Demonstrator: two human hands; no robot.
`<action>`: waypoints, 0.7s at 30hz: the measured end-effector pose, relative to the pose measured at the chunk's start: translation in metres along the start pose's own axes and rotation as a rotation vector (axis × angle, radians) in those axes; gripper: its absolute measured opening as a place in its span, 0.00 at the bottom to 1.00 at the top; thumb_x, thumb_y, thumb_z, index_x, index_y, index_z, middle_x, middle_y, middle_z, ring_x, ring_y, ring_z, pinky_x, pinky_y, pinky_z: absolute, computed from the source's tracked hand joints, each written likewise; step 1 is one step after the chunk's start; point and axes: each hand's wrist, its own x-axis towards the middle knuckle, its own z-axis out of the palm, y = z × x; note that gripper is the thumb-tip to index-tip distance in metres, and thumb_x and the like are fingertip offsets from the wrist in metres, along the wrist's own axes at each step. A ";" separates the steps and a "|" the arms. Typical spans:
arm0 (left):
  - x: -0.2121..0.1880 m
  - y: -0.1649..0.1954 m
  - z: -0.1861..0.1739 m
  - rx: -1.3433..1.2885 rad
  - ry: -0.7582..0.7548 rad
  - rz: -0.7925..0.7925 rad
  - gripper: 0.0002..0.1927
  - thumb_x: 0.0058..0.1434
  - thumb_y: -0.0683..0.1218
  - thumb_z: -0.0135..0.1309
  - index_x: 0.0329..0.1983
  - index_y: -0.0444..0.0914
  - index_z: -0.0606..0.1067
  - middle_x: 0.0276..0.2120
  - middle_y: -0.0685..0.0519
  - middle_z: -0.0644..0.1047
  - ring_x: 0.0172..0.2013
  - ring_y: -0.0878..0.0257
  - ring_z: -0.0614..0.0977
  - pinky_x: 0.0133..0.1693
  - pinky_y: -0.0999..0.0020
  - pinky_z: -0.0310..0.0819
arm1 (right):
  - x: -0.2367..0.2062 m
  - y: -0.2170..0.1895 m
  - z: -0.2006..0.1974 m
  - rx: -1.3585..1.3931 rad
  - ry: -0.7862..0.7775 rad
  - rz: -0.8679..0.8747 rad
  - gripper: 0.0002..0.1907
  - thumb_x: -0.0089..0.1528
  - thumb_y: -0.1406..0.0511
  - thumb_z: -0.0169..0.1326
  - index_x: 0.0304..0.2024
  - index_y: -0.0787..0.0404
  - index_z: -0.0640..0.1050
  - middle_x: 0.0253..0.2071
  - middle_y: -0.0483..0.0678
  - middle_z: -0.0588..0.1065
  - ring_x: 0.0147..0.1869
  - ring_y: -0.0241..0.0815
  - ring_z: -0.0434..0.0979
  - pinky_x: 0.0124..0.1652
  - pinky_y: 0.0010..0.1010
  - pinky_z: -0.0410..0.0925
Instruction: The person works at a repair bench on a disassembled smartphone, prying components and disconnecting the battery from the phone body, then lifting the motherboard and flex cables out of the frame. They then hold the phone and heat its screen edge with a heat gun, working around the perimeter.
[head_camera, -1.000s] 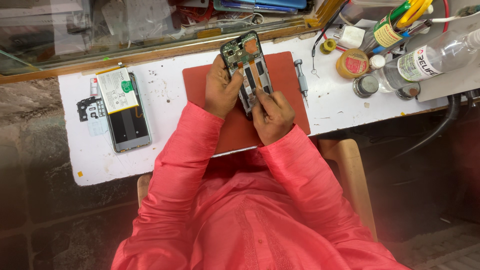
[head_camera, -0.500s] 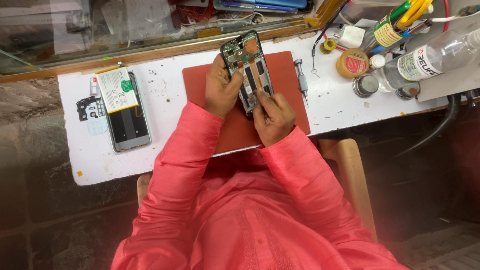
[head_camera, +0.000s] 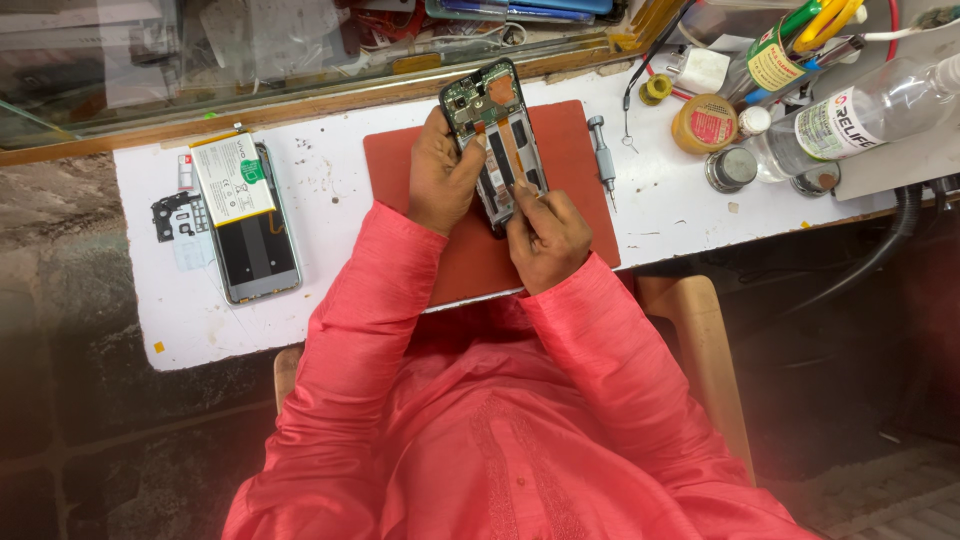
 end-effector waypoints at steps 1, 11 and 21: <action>0.000 -0.001 0.001 0.006 0.005 0.004 0.14 0.71 0.33 0.46 0.58 0.33 0.67 0.48 0.52 0.78 0.46 0.70 0.80 0.49 0.73 0.78 | -0.001 0.001 0.000 0.000 0.001 -0.006 0.18 0.60 0.79 0.61 0.53 0.65 0.81 0.31 0.47 0.70 0.28 0.35 0.70 0.26 0.27 0.65; 0.001 -0.002 0.001 0.001 0.012 0.012 0.14 0.71 0.33 0.46 0.58 0.32 0.68 0.48 0.52 0.78 0.46 0.70 0.80 0.49 0.73 0.77 | -0.003 0.004 -0.003 -0.018 -0.029 -0.023 0.19 0.60 0.80 0.61 0.54 0.65 0.81 0.31 0.47 0.70 0.28 0.35 0.71 0.26 0.26 0.66; -0.001 0.004 0.002 0.047 -0.005 -0.019 0.13 0.71 0.33 0.45 0.58 0.32 0.67 0.46 0.52 0.78 0.44 0.70 0.80 0.46 0.74 0.79 | -0.005 0.002 -0.007 -0.033 -0.050 0.011 0.17 0.59 0.79 0.61 0.50 0.67 0.82 0.29 0.47 0.69 0.26 0.36 0.69 0.25 0.27 0.64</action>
